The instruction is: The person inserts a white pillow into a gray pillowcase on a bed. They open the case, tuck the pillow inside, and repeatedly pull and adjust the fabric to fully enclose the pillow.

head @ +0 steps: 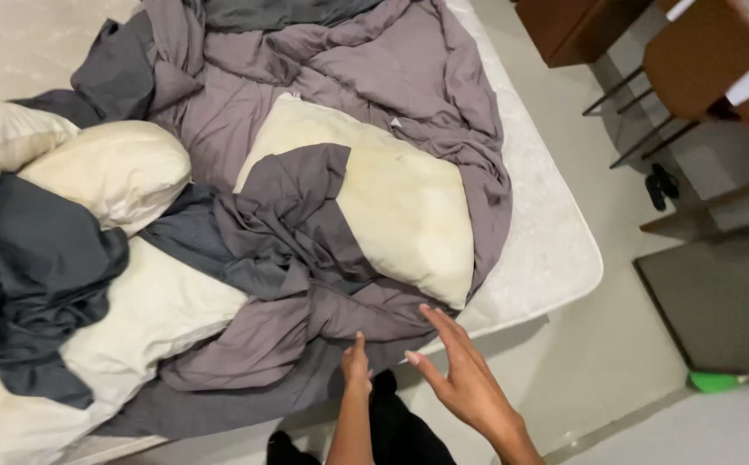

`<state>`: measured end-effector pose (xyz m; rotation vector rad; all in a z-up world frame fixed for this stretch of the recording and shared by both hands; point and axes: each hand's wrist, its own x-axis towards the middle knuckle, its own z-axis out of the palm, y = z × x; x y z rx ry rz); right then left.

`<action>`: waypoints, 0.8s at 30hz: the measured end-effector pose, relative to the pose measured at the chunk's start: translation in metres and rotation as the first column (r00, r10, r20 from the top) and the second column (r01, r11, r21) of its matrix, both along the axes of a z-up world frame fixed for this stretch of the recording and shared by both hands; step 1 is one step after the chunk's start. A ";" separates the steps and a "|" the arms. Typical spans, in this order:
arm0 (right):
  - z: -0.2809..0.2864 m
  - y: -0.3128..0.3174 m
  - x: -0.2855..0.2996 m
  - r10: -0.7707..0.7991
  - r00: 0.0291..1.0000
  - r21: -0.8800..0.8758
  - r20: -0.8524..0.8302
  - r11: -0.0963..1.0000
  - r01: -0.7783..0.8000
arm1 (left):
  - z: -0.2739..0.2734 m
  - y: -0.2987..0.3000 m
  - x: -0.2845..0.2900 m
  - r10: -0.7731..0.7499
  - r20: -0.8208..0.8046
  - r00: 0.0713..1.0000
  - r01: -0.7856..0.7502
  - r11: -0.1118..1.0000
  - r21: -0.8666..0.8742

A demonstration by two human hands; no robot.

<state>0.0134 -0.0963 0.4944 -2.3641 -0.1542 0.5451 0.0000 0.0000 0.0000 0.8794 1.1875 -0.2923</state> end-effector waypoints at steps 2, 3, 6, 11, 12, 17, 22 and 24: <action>-0.022 -0.016 0.025 0.073 0.997 0.005 0.008 0.997 -0.073 | -0.022 -0.020 0.031 0.106 -0.035 0.994 -0.105 0.994 0.026; -0.032 -0.027 0.034 0.125 0.992 0.009 0.018 0.992 -0.126 | -0.033 -0.035 0.041 0.191 -0.067 0.979 -0.188 0.981 0.056; -0.054 -0.043 0.063 0.273 0.960 0.004 0.065 0.962 -0.274 | -0.050 -0.037 0.061 0.205 0.003 0.979 -0.187 0.885 0.426; -0.063 -0.056 0.096 0.317 0.948 0.058 -0.032 0.947 -0.315 | -0.035 -0.014 0.104 0.345 0.231 0.910 -0.394 0.893 0.219; -0.071 -0.060 0.100 0.348 0.937 0.079 0.015 0.934 -0.348 | -0.031 -0.011 0.109 0.405 0.320 0.856 -0.457 0.883 0.105; -0.088 -0.062 0.119 0.388 0.914 0.204 0.117 0.892 -0.405 | 0.149 0.003 0.129 0.306 0.599 0.740 -0.403 0.915 0.031; -0.070 -0.059 0.132 0.316 0.940 0.251 0.126 0.907 -0.338 | 0.301 0.028 0.111 0.177 0.819 0.546 -0.418 0.905 0.083; -0.075 -0.058 0.141 0.284 0.915 0.316 0.288 0.874 -0.370 | 0.372 0.039 0.104 0.183 0.841 0.509 -0.454 0.887 0.082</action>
